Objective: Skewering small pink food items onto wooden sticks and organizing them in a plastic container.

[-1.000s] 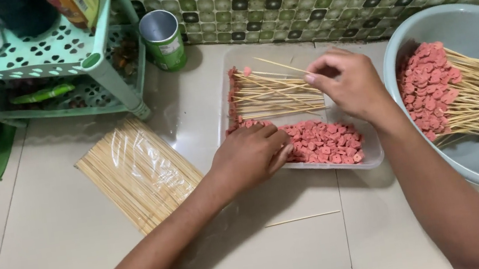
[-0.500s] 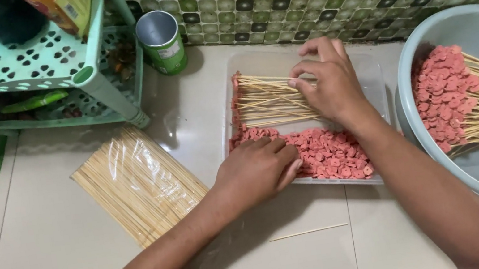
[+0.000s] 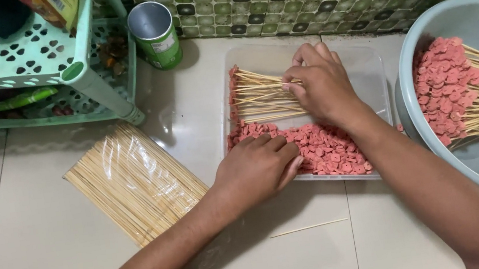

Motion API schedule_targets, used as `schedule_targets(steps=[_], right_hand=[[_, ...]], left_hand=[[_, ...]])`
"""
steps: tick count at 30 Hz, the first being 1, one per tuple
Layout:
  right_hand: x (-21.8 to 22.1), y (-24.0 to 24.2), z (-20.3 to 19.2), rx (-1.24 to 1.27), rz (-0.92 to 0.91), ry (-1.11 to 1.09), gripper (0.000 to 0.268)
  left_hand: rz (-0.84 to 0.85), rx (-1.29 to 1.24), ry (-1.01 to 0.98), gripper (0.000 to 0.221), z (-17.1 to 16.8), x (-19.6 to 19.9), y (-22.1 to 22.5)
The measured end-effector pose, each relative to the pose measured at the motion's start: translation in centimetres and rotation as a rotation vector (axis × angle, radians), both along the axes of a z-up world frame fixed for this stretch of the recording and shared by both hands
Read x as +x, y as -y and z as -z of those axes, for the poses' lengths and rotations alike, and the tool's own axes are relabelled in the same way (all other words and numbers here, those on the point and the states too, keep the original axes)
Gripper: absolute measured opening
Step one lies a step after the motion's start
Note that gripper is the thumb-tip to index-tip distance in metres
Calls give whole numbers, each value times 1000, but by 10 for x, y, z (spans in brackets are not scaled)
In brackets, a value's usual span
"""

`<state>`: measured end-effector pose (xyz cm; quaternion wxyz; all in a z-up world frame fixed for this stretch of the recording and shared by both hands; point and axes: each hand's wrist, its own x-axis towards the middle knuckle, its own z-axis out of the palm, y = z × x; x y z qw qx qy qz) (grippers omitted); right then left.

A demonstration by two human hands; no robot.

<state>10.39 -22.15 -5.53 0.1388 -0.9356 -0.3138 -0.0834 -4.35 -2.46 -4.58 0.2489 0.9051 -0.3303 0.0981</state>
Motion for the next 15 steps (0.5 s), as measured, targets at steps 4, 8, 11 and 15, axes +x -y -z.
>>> schedule_targets(steps=[4, 8, 11, 15], right_hand=[[2, -2, 3, -5, -13, 43, 6], [3, -2, 5, -24, -18, 72, 8], [1, -1, -1, -20, -32, 61, 7], [-3, -3, -8, -8, -78, 20, 4]], left_hand=[[-10, 12, 6, 32, -1, -1, 0], [-12, 8, 2, 32, -2, 0, 0], [-10, 5, -12, 32, -5, 0, -1], [-22, 9, -27, 32, -5, 1, -1]])
